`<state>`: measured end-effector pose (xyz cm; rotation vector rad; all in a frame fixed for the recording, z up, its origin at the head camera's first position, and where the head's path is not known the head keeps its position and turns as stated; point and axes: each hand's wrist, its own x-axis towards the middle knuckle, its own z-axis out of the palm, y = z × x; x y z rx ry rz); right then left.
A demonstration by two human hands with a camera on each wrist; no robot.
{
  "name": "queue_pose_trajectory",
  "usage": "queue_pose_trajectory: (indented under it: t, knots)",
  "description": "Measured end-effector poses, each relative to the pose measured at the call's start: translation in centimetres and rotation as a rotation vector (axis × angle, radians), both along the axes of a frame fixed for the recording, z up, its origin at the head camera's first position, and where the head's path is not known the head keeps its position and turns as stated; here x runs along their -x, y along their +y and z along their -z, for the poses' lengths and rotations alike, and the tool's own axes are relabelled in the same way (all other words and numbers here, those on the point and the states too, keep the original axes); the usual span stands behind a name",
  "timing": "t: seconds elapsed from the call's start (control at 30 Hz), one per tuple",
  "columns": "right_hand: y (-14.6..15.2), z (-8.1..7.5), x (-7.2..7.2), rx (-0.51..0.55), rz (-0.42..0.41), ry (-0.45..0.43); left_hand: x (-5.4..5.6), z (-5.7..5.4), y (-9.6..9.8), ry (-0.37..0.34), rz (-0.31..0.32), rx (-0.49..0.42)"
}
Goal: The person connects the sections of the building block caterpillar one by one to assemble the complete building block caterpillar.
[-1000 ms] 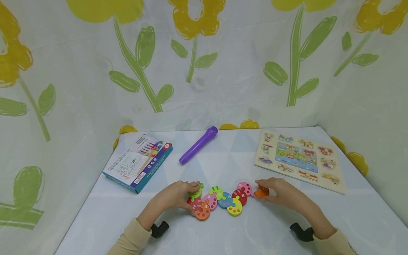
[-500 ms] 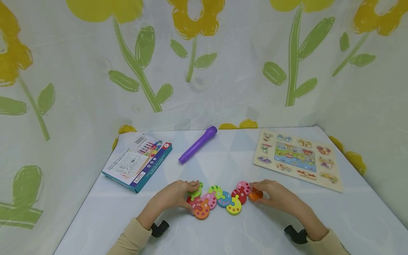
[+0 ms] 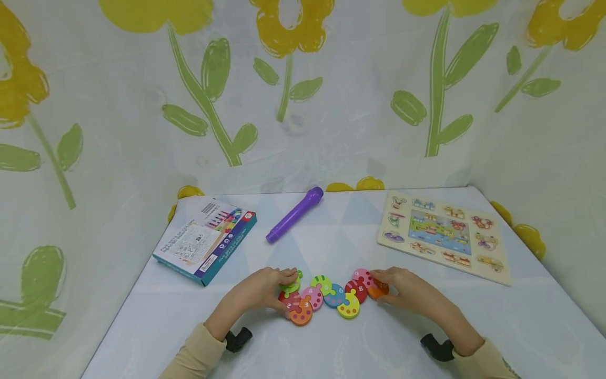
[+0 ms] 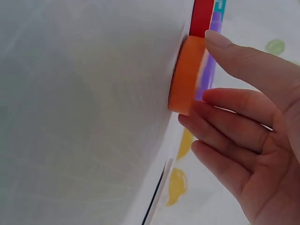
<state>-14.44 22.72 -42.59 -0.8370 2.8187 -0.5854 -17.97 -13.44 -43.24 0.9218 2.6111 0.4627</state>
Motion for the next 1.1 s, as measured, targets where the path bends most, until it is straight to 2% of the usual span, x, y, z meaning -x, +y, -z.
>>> queue_pose_trajectory:
  t: [0.2, 0.33, 0.73, 0.87, 1.1]
  knots:
    - [0.1, 0.1, 0.3, 0.009, -0.007, -0.024, 0.1, 0.1, 0.1, 0.0, 0.0, 0.007]
    - [0.2, 0.4, 0.5, 0.014, -0.024, -0.029, 0.6, 0.3, 0.1, 0.018, 0.03, 0.024]
    - [0.4, 0.7, 2.0, 0.046, -0.021, 0.014, 4.3, 0.7, -0.2, 0.022, 0.078, -0.049]
    - [0.3, 0.9, 2.5, 0.041, 0.022, 0.001, 5.3, 0.9, -0.2, 0.003, 0.078, -0.082]
    - [0.1, 1.0, 3.1, 0.033, 0.14, -0.055, 6.2, 1.2, -0.3, -0.058, 0.022, -0.137]
